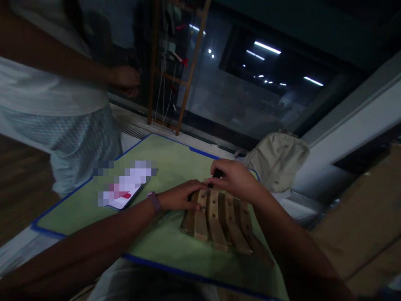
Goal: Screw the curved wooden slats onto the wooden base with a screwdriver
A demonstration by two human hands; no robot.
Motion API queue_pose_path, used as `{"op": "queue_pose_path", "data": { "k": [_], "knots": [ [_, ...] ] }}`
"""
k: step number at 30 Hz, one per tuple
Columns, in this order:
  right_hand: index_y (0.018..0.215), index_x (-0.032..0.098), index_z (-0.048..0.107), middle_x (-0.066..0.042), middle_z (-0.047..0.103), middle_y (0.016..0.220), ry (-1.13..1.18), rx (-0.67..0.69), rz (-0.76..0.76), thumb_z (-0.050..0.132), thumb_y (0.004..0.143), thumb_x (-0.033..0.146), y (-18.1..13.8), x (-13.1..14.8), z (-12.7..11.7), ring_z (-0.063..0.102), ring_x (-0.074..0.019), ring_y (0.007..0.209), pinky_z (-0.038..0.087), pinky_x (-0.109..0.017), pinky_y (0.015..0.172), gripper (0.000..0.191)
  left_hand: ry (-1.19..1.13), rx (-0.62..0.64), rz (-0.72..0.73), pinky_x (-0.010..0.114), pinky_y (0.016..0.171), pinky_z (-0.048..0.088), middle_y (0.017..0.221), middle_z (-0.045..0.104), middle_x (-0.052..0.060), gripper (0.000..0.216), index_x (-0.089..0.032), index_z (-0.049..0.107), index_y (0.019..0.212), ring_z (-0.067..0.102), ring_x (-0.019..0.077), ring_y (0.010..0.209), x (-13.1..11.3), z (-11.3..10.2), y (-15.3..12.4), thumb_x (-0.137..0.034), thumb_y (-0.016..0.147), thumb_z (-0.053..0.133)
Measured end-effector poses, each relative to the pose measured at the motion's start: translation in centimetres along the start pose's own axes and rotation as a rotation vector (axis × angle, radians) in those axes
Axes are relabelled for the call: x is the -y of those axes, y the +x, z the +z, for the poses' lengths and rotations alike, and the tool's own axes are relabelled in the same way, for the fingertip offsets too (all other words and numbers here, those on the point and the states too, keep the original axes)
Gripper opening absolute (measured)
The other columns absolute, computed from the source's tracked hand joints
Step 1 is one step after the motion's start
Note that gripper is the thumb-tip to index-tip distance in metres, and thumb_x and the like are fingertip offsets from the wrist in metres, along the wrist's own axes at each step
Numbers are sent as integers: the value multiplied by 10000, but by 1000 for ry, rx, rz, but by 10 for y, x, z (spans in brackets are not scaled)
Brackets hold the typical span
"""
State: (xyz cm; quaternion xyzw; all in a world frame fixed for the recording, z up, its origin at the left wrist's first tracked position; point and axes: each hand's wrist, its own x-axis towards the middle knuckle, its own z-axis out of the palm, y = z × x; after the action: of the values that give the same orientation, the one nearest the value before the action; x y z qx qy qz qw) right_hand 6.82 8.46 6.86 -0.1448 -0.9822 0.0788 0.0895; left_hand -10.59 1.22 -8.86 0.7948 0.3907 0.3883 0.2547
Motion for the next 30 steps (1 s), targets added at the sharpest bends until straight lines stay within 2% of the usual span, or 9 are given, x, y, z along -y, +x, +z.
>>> {"op": "queue_pose_path", "data": {
  "k": [4, 8, 11, 14, 17, 20, 24, 26, 30],
  "knots": [
    [765, 168, 586, -50, 604, 745, -205, 22, 116, 493, 907, 450, -5, 11, 2, 521, -163, 686, 286, -266, 582, 329, -11, 46, -26, 433, 1047, 355, 1361, 459, 135, 689, -204, 424, 1348, 447, 292, 1231, -2, -2, -3, -629, 817, 538],
    [1043, 152, 523, -95, 557, 1047, -19, 77, -107, 509, 886, 275, -7, 23, -2, 522, -166, 841, 368, -257, 669, 200, -8, 46, -72, 466, 1046, 351, 1393, 430, 146, 724, -198, 387, 1378, 438, 318, 1235, -3, -2, -6, -653, 825, 497],
    [1010, 140, 499, -83, 545, 1029, 95, 113, -212, 520, 813, 107, 1, 16, -1, 510, -150, 875, 377, -242, 712, 201, -27, 54, -85, 464, 1044, 353, 1374, 448, 135, 737, -202, 407, 1361, 436, 324, 1232, -5, -3, -5, -677, 806, 498],
    [830, 160, 525, -32, 572, 819, -12, 60, -56, 552, 848, 192, 3, 6, 0, 498, -145, 757, 326, -247, 643, 45, -70, 72, -100, 452, 1025, 373, 1295, 502, 131, 743, -195, 438, 1326, 469, 308, 1194, -9, -4, -4, -703, 786, 496],
    [756, 171, 548, -30, 557, 717, -189, 48, 105, 509, 903, 409, -8, 11, -1, 471, -153, 662, 243, -266, 566, 282, -97, 77, -84, 447, 1020, 378, 1311, 487, 137, 746, -202, 426, 1335, 468, 298, 1199, -9, -5, -4, -703, 787, 495],
    [922, 168, 569, -65, 569, 915, -138, 96, -25, 518, 901, 402, -16, 23, -4, 492, -150, 713, 276, -252, 573, 240, -80, 72, -66, 460, 1047, 346, 1344, 462, 141, 733, -210, 417, 1358, 431, 310, 1238, -7, -5, -5, -677, 800, 504],
    [995, 145, 537, -82, 540, 1032, 4, 174, -196, 572, 810, 119, -6, 24, -6, 509, -139, 822, 352, -232, 665, 190, -85, 83, -88, 471, 1058, 327, 1336, 474, 138, 758, -211, 436, 1352, 423, 322, 1244, -7, -6, -5, -699, 777, 510],
    [955, 146, 547, -67, 577, 968, -21, 136, -130, 573, 798, 93, 1, 16, -6, 512, -147, 830, 341, -239, 672, 167, -106, 91, -99, 466, 1044, 344, 1328, 478, 140, 769, -209, 440, 1344, 440, 314, 1229, -8, -7, -4, -710, 765, 514],
    [860, 161, 585, -44, 600, 782, -171, 63, 107, 589, 863, 343, -3, 13, -4, 508, -170, 715, 269, -265, 591, 183, -123, 90, -99, 452, 1011, 380, 1298, 500, 130, 732, -216, 450, 1325, 473, 297, 1193, -11, -10, -5, -682, 769, 547]
  ]
}}
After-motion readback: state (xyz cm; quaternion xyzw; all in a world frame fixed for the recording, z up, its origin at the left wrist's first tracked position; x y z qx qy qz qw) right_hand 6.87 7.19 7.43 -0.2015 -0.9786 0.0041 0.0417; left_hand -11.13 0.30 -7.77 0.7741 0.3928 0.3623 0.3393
